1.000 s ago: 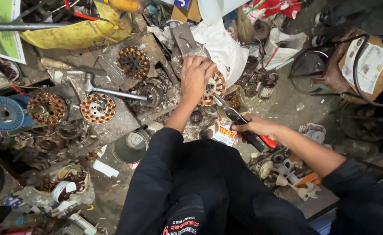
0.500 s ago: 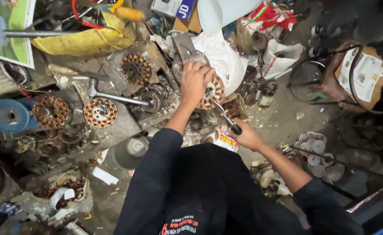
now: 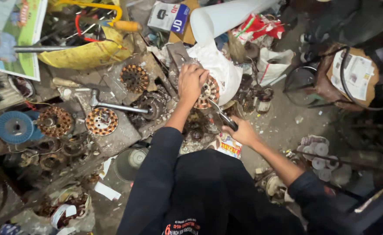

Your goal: The person uses pliers to pull and cut copper wires from a circular stator component. They repeatedly adjust the stator and use the pliers to extract wire loops from the slots.

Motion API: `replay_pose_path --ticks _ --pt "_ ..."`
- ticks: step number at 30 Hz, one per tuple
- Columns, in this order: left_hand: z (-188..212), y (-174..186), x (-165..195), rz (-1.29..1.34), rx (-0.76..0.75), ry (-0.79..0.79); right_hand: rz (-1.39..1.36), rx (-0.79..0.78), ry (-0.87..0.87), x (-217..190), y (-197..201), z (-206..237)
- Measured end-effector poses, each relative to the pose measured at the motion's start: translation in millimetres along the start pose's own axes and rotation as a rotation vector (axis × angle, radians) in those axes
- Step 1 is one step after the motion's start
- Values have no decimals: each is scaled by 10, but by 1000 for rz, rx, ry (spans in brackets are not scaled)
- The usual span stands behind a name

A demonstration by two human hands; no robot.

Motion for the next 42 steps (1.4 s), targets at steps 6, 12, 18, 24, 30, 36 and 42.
replay_pose_path --ticks 6,12,18,24,30,36,42 --pt "39 62 61 18 10 48 -580 25 -33 314 -213 400" --pt "134 33 34 -48 33 221 -935 -231 -327 298 -209 754" --pt "136 26 25 -60 32 208 -1084 -494 -202 -83 -208 676" --pt "125 19 45 -60 14 200 -1155 -547 -342 -176 -294 621" --pt "120 22 0 -65 3 193 -1143 -565 -306 -278 -323 628" --pt "113 26 -24 -36 12 195 -1251 -598 -292 -231 -473 568" --pt "129 27 -29 -29 29 192 -1104 -417 -27 -246 -642 361"
Point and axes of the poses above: each hand's wrist, its own z-axis away from the middle knuckle, its own y-axis out of the back of the hand, x = y × z, the point moved 4 cm from there along -z, towards the middle knuckle, and after that the axes turned 5 degrees about y, right-handed, at the moved point
